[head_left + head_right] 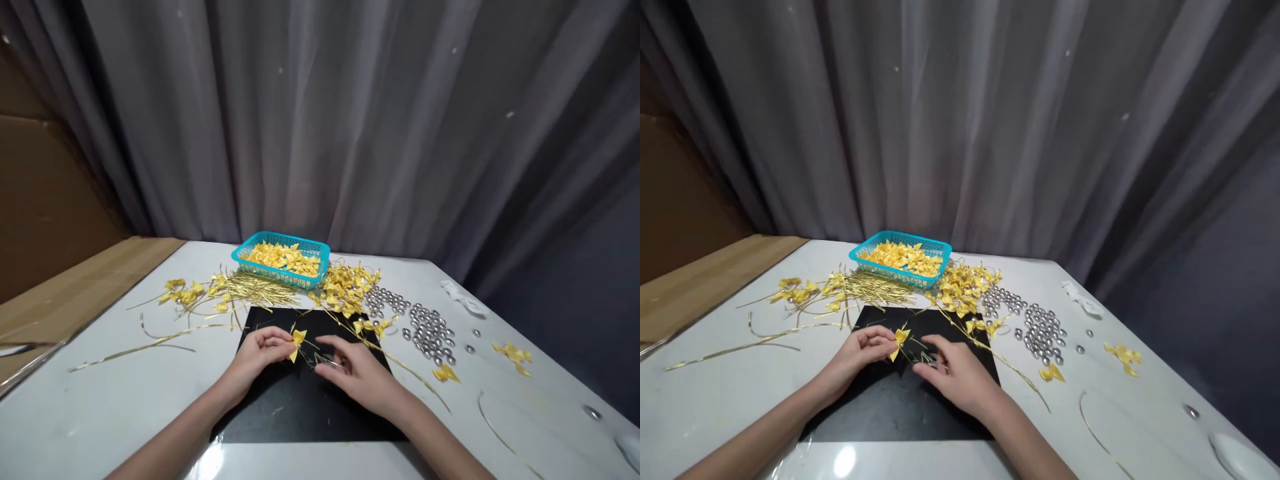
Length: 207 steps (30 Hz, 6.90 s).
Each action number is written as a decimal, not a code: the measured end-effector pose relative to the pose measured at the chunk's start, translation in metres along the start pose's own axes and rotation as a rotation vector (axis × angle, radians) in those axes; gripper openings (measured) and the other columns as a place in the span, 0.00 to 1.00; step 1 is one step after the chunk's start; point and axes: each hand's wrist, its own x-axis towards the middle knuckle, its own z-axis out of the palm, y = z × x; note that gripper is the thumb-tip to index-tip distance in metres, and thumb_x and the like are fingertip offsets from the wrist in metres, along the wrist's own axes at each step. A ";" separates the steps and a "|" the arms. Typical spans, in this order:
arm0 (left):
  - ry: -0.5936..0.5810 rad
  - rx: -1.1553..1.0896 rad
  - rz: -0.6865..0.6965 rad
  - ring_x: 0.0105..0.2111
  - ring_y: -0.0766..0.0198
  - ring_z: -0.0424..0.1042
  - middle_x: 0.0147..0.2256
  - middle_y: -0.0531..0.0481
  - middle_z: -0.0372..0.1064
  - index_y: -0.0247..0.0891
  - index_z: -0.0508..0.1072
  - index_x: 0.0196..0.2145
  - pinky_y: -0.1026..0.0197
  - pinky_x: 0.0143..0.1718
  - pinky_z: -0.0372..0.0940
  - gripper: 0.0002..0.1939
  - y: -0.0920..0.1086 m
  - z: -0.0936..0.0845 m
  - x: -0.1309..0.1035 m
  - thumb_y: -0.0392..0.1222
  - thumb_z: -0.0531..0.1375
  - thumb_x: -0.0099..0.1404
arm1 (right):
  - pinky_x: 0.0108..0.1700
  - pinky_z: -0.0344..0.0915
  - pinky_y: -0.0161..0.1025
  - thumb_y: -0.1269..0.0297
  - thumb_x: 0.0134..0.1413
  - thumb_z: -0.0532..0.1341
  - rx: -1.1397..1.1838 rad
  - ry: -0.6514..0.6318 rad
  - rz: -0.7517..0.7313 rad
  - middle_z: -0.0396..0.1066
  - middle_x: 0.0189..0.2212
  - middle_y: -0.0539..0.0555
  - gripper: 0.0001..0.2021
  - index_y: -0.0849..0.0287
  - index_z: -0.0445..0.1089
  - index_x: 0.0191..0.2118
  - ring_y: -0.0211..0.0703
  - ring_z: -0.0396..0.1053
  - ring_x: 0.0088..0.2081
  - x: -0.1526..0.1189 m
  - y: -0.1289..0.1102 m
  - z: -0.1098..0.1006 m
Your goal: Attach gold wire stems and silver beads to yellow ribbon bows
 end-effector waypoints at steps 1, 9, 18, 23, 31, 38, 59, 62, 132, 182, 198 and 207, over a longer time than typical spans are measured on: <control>-0.018 0.011 0.002 0.24 0.71 0.67 0.21 0.53 0.72 0.34 0.75 0.27 0.68 0.29 0.61 0.14 -0.001 0.002 -0.001 0.44 0.70 0.45 | 0.25 0.48 0.30 0.56 0.53 0.60 0.011 -0.004 -0.010 0.57 0.20 0.45 0.18 0.60 0.69 0.48 0.32 0.53 0.22 0.001 0.000 0.009; -0.051 0.058 0.029 0.25 0.68 0.68 0.23 0.51 0.73 0.34 0.76 0.25 0.67 0.31 0.63 0.12 -0.006 0.010 -0.007 0.44 0.69 0.44 | 0.24 0.49 0.29 0.64 0.56 0.55 0.068 -0.113 -0.067 0.59 0.20 0.47 0.10 0.63 0.70 0.29 0.31 0.52 0.22 0.000 -0.002 0.020; -0.031 0.176 0.044 0.23 0.67 0.68 0.21 0.52 0.72 0.33 0.74 0.24 0.65 0.28 0.62 0.11 -0.006 0.008 0.002 0.44 0.67 0.45 | 0.23 0.51 0.29 0.67 0.52 0.55 -0.044 -0.174 -0.134 0.60 0.19 0.48 0.09 0.65 0.69 0.27 0.31 0.53 0.21 -0.004 -0.007 -0.019; -0.169 0.261 0.013 0.22 0.69 0.65 0.21 0.52 0.71 0.33 0.76 0.25 0.66 0.27 0.59 0.09 -0.008 0.009 -0.005 0.40 0.67 0.46 | 0.24 0.51 0.30 0.70 0.48 0.57 -0.120 -0.216 -0.202 0.59 0.18 0.46 0.04 0.63 0.68 0.27 0.30 0.53 0.21 0.005 -0.020 -0.039; -0.275 0.293 -0.005 0.21 0.70 0.63 0.20 0.54 0.68 0.33 0.74 0.24 0.67 0.25 0.58 0.06 -0.006 0.012 -0.013 0.38 0.65 0.47 | 0.25 0.49 0.30 0.75 0.47 0.57 -0.185 -0.215 -0.267 0.57 0.16 0.44 0.04 0.63 0.66 0.25 0.30 0.52 0.20 0.055 -0.009 -0.023; -0.169 0.292 0.052 0.24 0.66 0.67 0.22 0.51 0.70 0.32 0.75 0.27 0.65 0.28 0.60 0.09 -0.011 0.011 -0.009 0.41 0.64 0.49 | 0.25 0.51 0.29 0.67 0.58 0.51 -0.109 -0.188 -0.255 0.56 0.20 0.45 0.08 0.61 0.61 0.29 0.31 0.53 0.23 0.038 -0.027 -0.017; 0.202 0.861 0.382 0.33 0.55 0.69 0.32 0.46 0.74 0.40 0.75 0.31 0.59 0.32 0.58 0.11 0.003 -0.016 -0.004 0.43 0.54 0.61 | 0.24 0.59 0.32 0.63 0.49 0.59 -0.133 -0.522 0.246 0.68 0.20 0.51 0.08 0.63 0.67 0.26 0.34 0.64 0.20 0.017 0.006 -0.052; 0.239 0.930 0.382 0.35 0.54 0.70 0.33 0.47 0.74 0.41 0.74 0.33 0.58 0.33 0.58 0.11 0.004 -0.026 0.001 0.43 0.53 0.62 | 0.29 0.65 0.33 0.54 0.51 0.59 -0.013 -0.492 0.294 0.70 0.23 0.53 0.15 0.63 0.67 0.28 0.35 0.69 0.24 0.015 0.011 -0.061; 0.013 -0.840 -0.165 0.21 0.73 0.66 0.29 0.50 0.68 0.29 0.75 0.27 0.71 0.21 0.66 0.14 0.011 0.007 -0.014 0.31 0.51 0.65 | 0.12 0.55 0.23 0.63 0.44 0.68 1.344 -0.063 0.147 0.69 0.21 0.46 0.10 0.63 0.70 0.29 0.22 0.50 0.11 0.009 -0.003 0.026; -0.375 0.098 -0.081 0.17 0.71 0.51 0.16 0.57 0.54 0.35 0.70 0.20 0.65 0.20 0.45 0.13 0.000 0.017 -0.022 0.45 0.58 0.57 | 0.13 0.46 0.24 0.51 0.52 0.60 0.813 -0.268 0.132 0.54 0.14 0.41 0.18 0.62 0.63 0.26 0.23 0.48 0.12 0.000 -0.008 0.026; -0.312 0.001 -0.044 0.18 0.72 0.55 0.20 0.54 0.62 0.35 0.72 0.20 0.68 0.19 0.51 0.11 -0.006 0.015 -0.020 0.42 0.59 0.57 | 0.16 0.35 0.29 0.52 0.48 0.64 0.825 -0.142 0.148 0.45 0.11 0.39 0.17 0.65 0.69 0.25 0.25 0.38 0.15 0.002 -0.011 0.025; -0.301 0.086 -0.007 0.17 0.71 0.55 0.16 0.56 0.57 0.36 0.71 0.19 0.68 0.19 0.52 0.12 -0.003 0.017 -0.020 0.42 0.59 0.58 | 0.16 0.37 0.30 0.55 0.41 0.68 0.699 -0.026 0.199 0.58 0.14 0.44 0.15 0.64 0.69 0.23 0.25 0.45 0.15 0.000 -0.019 0.024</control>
